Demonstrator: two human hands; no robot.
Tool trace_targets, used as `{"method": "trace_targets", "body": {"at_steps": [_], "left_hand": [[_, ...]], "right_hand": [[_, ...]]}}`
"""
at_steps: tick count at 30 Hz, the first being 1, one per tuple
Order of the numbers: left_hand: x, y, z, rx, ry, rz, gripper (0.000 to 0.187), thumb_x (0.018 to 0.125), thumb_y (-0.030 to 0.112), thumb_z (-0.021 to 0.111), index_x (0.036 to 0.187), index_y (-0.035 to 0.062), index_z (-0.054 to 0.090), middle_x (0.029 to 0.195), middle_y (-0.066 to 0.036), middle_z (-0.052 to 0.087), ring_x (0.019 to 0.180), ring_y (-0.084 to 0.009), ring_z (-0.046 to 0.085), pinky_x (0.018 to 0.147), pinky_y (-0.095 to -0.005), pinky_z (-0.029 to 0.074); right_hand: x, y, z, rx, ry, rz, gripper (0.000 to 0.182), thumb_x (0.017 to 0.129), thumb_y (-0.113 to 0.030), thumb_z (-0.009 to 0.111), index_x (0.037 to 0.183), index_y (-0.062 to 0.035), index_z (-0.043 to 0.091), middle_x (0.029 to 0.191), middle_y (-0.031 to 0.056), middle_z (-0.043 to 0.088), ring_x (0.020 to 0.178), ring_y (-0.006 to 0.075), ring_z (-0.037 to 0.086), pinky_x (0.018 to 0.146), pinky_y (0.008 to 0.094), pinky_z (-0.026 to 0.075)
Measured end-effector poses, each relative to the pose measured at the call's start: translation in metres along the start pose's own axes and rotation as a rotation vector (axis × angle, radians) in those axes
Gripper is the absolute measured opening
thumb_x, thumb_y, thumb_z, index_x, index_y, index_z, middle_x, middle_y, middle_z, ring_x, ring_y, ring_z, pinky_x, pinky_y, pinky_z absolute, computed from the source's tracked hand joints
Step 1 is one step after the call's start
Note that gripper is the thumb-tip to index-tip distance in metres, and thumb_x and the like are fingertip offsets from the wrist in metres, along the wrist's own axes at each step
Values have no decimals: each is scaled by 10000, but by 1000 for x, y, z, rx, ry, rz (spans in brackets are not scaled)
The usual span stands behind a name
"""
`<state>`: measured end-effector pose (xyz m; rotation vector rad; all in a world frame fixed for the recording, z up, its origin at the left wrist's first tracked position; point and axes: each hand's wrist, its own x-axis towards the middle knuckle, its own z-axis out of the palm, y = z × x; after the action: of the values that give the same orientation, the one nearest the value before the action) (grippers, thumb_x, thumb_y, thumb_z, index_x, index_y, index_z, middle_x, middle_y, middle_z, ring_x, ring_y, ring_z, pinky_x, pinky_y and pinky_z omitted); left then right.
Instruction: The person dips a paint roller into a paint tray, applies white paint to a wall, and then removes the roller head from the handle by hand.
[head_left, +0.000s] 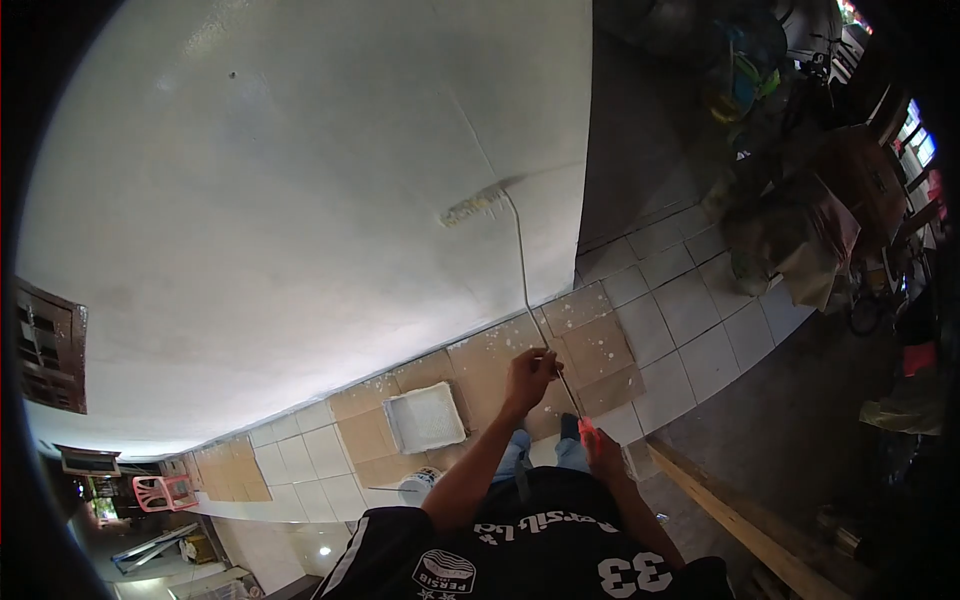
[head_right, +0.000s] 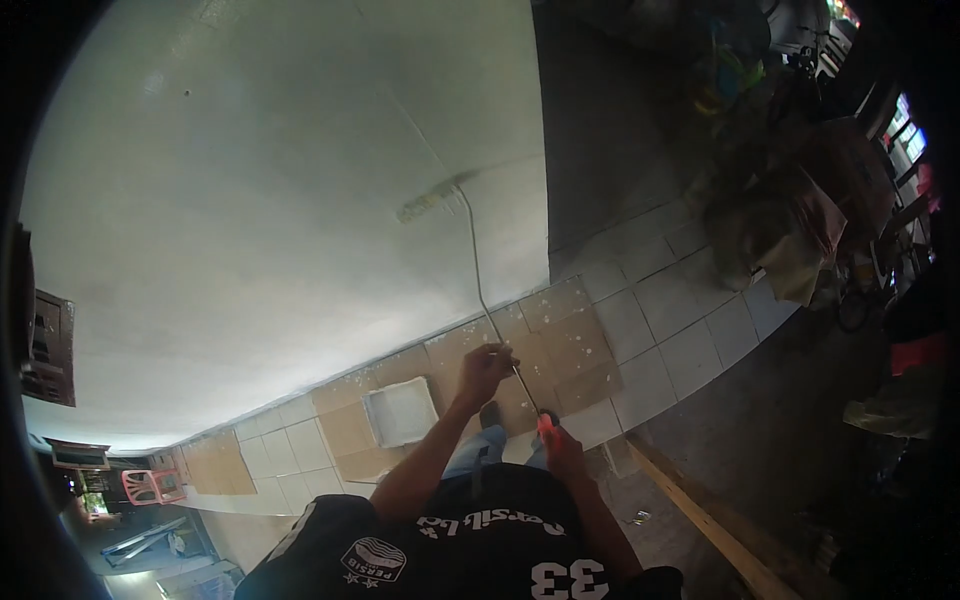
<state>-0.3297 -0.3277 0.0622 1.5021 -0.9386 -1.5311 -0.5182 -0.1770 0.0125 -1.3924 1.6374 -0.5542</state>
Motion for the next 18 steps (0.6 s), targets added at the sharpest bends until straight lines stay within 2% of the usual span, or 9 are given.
{"method": "trace_targets", "body": {"at_steps": [2, 5, 7, 11, 13, 14, 16, 18], "left_hand": [[-3, 7, 5, 37, -19, -2, 296, 932, 204, 562, 1019, -76, 602, 843, -142, 699, 748, -165, 678, 694, -282, 545], [-12, 18, 5, 97, -8, 46, 294, 936, 208, 558, 1012, -71, 605, 836, -140, 699, 755, -162, 679, 690, -284, 542], [-22, 28, 2, 51, 30, 63, 291, 939, 208, 554, 1009, -70, 607, 832, -141, 698, 757, -161, 680, 694, -282, 537], [-41, 124, -13, 158, 70, 248, 268, 944, 178, 539, 1012, -72, 609, 834, -142, 695, 775, -164, 677, 725, -279, 533], [-53, 169, -18, 236, 86, 311, 229, 946, 122, 515, 1023, -74, 603, 852, -147, 691, 799, -179, 675, 758, -293, 538], [-53, 179, -21, 143, 99, 374, 221, 944, 117, 528, 1011, -79, 606, 830, -142, 684, 780, -180, 672, 752, -296, 540], [-61, 218, -20, 87, 148, 448, 233, 941, 121, 542, 1015, -93, 599, 819, -152, 678, 777, -189, 673, 749, -303, 542], [-65, 242, -19, 95, 141, 419, 240, 941, 114, 540, 1021, -107, 591, 823, -168, 673, 778, -198, 675, 751, -309, 546]], "right_hand": [[-1, 22, 4, -42, 15, 3, 445, 963, -445, 389, 899, -42, 569, 712, 178, 594, 681, 376, 606, 616, 430, 460], [-6, 12, -7, 57, -82, 75, 468, 962, -462, 381, 891, -38, 566, 670, 158, 591, 649, 345, 612, 592, 411, 459], [-6, -7, -13, 13, -37, -23, 477, 958, -474, 395, 891, -34, 566, 632, 127, 575, 607, 288, 613, 562, 389, 455], [19, -55, -9, 142, 17, -126, 499, 949, -505, 417, 898, -31, 566, 588, 74, 542, 550, 188, 598, 514, 339, 447], [26, -95, -21, 215, -19, -199, 412, 952, -440, 438, 947, -50, 572, 683, 148, 595, 668, 348, 612, 572, 414, 471], [28, -115, -29, 250, -34, -230, 370, 954, -407, 448, 971, -60, 575, 730, 186, 622, 726, 428, 618, 601, 451, 483], [34, -151, -36, 226, -53, -204, 361, 954, -403, 451, 962, -64, 575, 716, 182, 613, 721, 423, 618, 599, 443, 481], [41, -160, -40, 232, -62, -190, 351, 955, -397, 452, 955, -67, 573, 712, 183, 606, 720, 422, 617, 599, 441, 479]]}}
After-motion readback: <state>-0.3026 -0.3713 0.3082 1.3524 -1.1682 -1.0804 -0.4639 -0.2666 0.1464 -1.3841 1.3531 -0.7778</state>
